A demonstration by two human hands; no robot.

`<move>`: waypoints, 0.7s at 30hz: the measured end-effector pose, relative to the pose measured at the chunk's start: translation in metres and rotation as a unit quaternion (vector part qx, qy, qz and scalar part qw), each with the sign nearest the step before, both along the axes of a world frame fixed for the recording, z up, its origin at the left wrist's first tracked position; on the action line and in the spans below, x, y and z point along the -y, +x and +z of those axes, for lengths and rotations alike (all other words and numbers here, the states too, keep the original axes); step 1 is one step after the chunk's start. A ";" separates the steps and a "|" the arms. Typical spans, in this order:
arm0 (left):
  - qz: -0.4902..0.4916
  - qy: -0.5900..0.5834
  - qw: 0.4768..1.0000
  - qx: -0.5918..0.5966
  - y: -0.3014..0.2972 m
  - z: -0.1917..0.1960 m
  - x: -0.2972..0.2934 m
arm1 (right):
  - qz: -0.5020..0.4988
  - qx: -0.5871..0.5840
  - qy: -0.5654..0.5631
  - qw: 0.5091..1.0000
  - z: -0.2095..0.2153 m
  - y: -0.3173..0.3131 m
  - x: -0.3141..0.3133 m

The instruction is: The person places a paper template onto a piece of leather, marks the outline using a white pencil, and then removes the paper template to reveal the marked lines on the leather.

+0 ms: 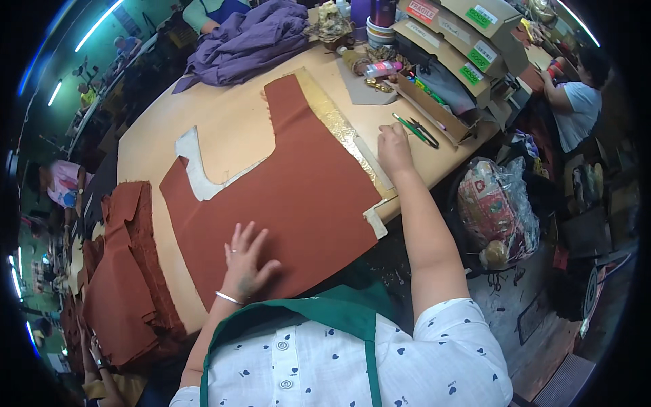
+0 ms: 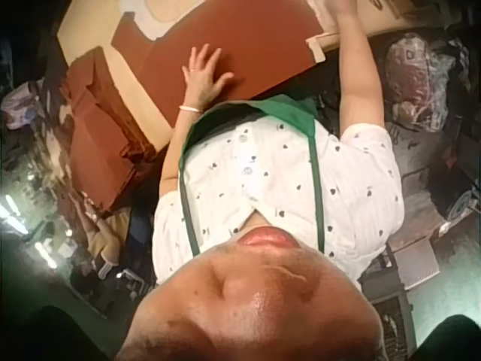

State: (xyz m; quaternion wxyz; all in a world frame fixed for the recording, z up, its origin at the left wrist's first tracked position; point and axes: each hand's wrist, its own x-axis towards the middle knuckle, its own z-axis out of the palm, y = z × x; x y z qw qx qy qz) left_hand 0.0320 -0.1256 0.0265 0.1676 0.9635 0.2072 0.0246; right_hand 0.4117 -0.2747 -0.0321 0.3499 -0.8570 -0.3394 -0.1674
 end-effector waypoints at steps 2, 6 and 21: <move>-0.070 0.022 0.995 -0.067 0.010 0.007 0.012 | 0.026 0.007 0.036 0.999 0.004 0.003 0.002; -0.116 0.026 0.987 -0.112 0.017 0.008 0.027 | -0.082 0.048 -0.031 0.995 0.009 0.025 0.041; -0.221 0.156 0.937 0.219 -0.002 -0.039 0.040 | -0.100 -0.108 -0.175 0.974 0.004 0.083 0.080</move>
